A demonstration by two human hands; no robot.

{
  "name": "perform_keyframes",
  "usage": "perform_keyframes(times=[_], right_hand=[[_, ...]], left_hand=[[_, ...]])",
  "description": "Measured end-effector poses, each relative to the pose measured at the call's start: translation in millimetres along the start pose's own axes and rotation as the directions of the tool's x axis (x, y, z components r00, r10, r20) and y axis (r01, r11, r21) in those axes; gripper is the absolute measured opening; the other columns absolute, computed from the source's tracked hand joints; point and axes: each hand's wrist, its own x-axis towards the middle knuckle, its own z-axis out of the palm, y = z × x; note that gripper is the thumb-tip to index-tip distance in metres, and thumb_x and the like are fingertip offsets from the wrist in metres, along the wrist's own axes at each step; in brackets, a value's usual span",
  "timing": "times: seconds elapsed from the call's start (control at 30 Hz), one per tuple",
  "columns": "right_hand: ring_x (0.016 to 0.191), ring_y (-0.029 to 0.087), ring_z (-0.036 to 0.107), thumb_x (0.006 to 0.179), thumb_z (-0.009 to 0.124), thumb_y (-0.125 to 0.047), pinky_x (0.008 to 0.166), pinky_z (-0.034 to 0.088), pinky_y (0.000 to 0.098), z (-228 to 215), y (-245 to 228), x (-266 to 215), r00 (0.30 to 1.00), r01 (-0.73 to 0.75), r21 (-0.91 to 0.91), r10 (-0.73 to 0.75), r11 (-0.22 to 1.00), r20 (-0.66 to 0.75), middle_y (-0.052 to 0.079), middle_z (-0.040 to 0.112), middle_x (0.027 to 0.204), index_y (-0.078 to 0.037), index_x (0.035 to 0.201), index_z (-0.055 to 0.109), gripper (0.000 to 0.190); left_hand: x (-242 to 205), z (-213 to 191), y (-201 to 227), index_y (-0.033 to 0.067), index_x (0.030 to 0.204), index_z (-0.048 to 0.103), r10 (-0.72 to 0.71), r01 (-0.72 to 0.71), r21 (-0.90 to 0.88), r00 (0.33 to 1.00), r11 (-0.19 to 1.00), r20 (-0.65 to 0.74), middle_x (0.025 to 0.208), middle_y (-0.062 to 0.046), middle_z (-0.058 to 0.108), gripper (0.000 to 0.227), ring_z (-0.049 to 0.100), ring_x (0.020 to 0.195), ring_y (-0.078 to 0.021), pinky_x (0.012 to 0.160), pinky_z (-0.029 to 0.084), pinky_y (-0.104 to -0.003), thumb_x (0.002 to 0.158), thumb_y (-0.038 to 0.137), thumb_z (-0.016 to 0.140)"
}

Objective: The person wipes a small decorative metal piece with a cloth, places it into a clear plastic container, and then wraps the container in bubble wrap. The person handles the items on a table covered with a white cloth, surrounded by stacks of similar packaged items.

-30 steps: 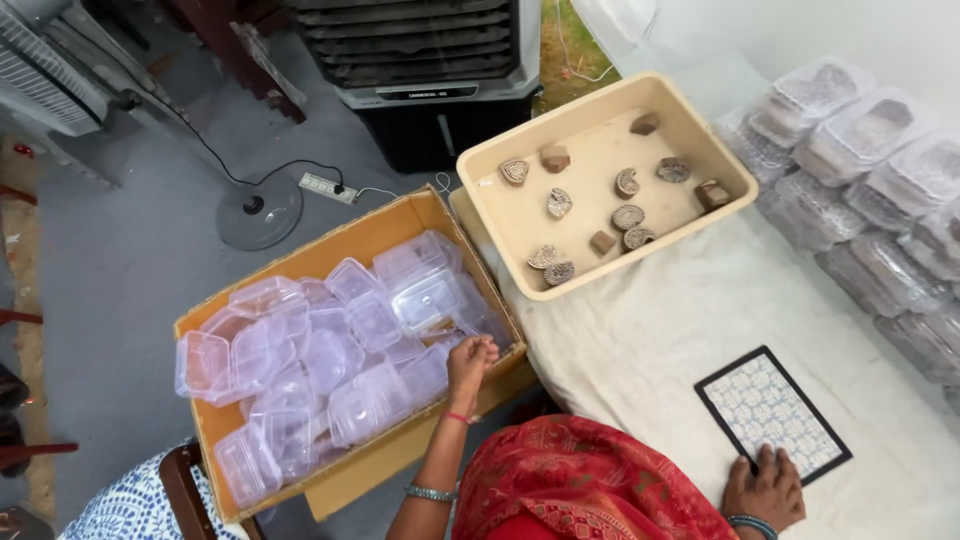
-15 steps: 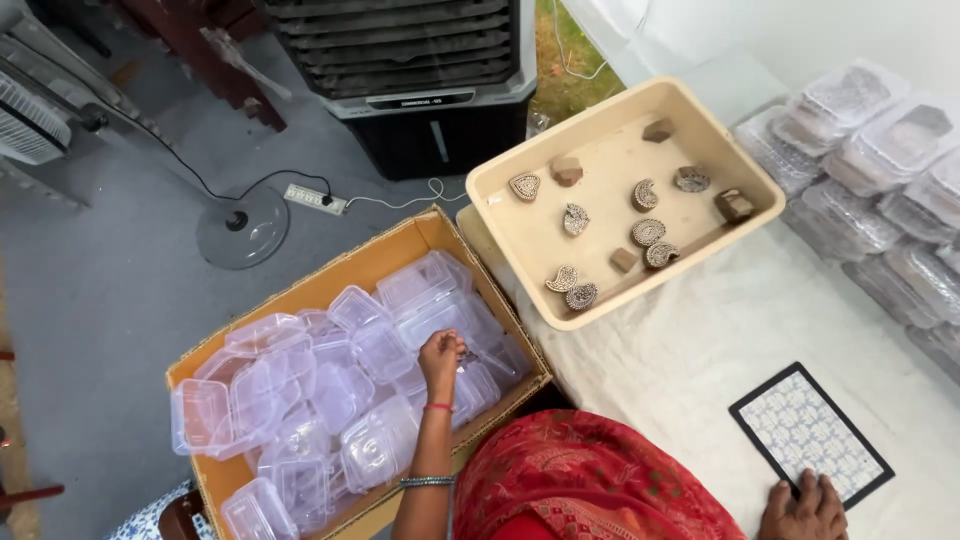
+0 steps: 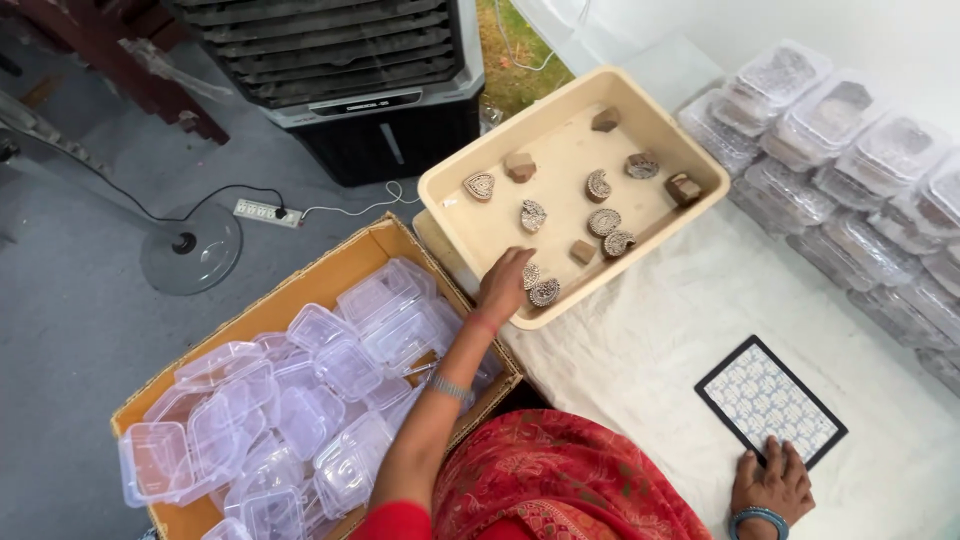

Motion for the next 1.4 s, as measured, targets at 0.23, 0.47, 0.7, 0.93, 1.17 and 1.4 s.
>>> perform_keyframes(times=[0.23, 0.47, 0.7, 0.93, 1.17, 1.4], right_hand=[[0.152, 0.024, 0.034, 0.1, 0.05, -0.05, 0.123, 0.02, 0.0471, -32, -18, -5, 0.998, -0.051, 0.05, 0.05, 0.997, 0.024, 0.003, 0.044, 0.164, -0.023, 0.151, 0.058, 0.058], [0.149, 0.022, 0.036, 0.1, 0.048, -0.052, 0.121, 0.022, 0.0443, -47, -27, -7, 0.998, -0.055, 0.092, 0.051, 0.994, 0.038, 0.002, 0.046, 0.161, -0.022, 0.15, 0.058, 0.059], [0.149, 0.024, 0.037, 0.1, 0.047, -0.053, 0.122, 0.022, 0.043, -51, -29, -7, 0.998, -0.046, 0.114, 0.042, 0.992, 0.036, 0.003, 0.045, 0.16, -0.021, 0.149, 0.057, 0.06], [0.148, 0.027, 0.037, 0.092, 0.056, -0.046, 0.12, 0.025, 0.0491, -32, -25, -4, 0.992, -0.123, 0.034, 0.123, 0.992, 0.003, 0.005, 0.046, 0.158, -0.019, 0.147, 0.057, 0.061], [0.14, 0.029, 0.039, 0.092, 0.06, -0.038, 0.112, 0.027, 0.0489, -59, -19, -2, 0.998, -0.008, 0.22, -0.006, 0.975, 0.06, 0.011, 0.046, 0.154, -0.014, 0.147, 0.052, 0.061], [0.14, 0.032, 0.045, 0.085, 0.075, -0.031, 0.113, 0.035, 0.0527, -109, 73, -47, 0.945, -0.167, 0.148, 0.201, 0.975, -0.257, 0.009, 0.049, 0.154, -0.018, 0.144, 0.055, 0.064]], left_hand=[[60, 44, -41, 0.0281, 0.122, 0.07, 0.124, -0.412, 0.489, 0.846, 0.769, 0.518, 0.139, -0.006, 0.054, 0.04, 0.057, 0.125, -0.0311, 0.096, 0.053, -0.048, 0.084, 0.014, 0.075], [85, 58, -57, 0.0028, 0.107, 0.073, -0.257, 0.217, 0.264, 0.958, 0.94, 0.129, 0.108, -0.021, 0.072, 0.042, 0.071, 0.102, -0.0381, 0.092, 0.057, -0.046, 0.102, 0.043, 0.062], [66, 53, -27, 0.0081, 0.141, 0.055, -0.115, 0.1, 0.135, 0.988, 0.986, 0.105, 0.137, -0.022, 0.053, 0.07, 0.059, 0.115, -0.0394, 0.094, 0.051, -0.047, 0.073, 0.012, 0.072], [91, 115, -104, 0.0053, 0.132, 0.061, 0.189, -0.199, 0.129, 0.978, 0.971, 0.089, 0.135, -0.019, 0.061, 0.058, 0.053, 0.13, -0.0379, 0.111, 0.043, -0.045, 0.077, 0.016, 0.077], [99, 93, -111, 0.0005, 0.11, 0.061, -0.139, 0.108, -0.14, 0.961, 0.984, -0.237, 0.1, -0.021, 0.068, 0.035, 0.066, 0.091, -0.0387, 0.079, 0.053, -0.049, 0.088, 0.023, 0.077], [60, 35, -26, 0.0081, 0.118, 0.068, -0.376, 0.26, -0.916, 0.851, -0.306, 0.367, 0.111, -0.013, 0.071, 0.031, 0.067, 0.105, -0.0279, 0.088, 0.058, -0.043, 0.095, 0.028, 0.078]])
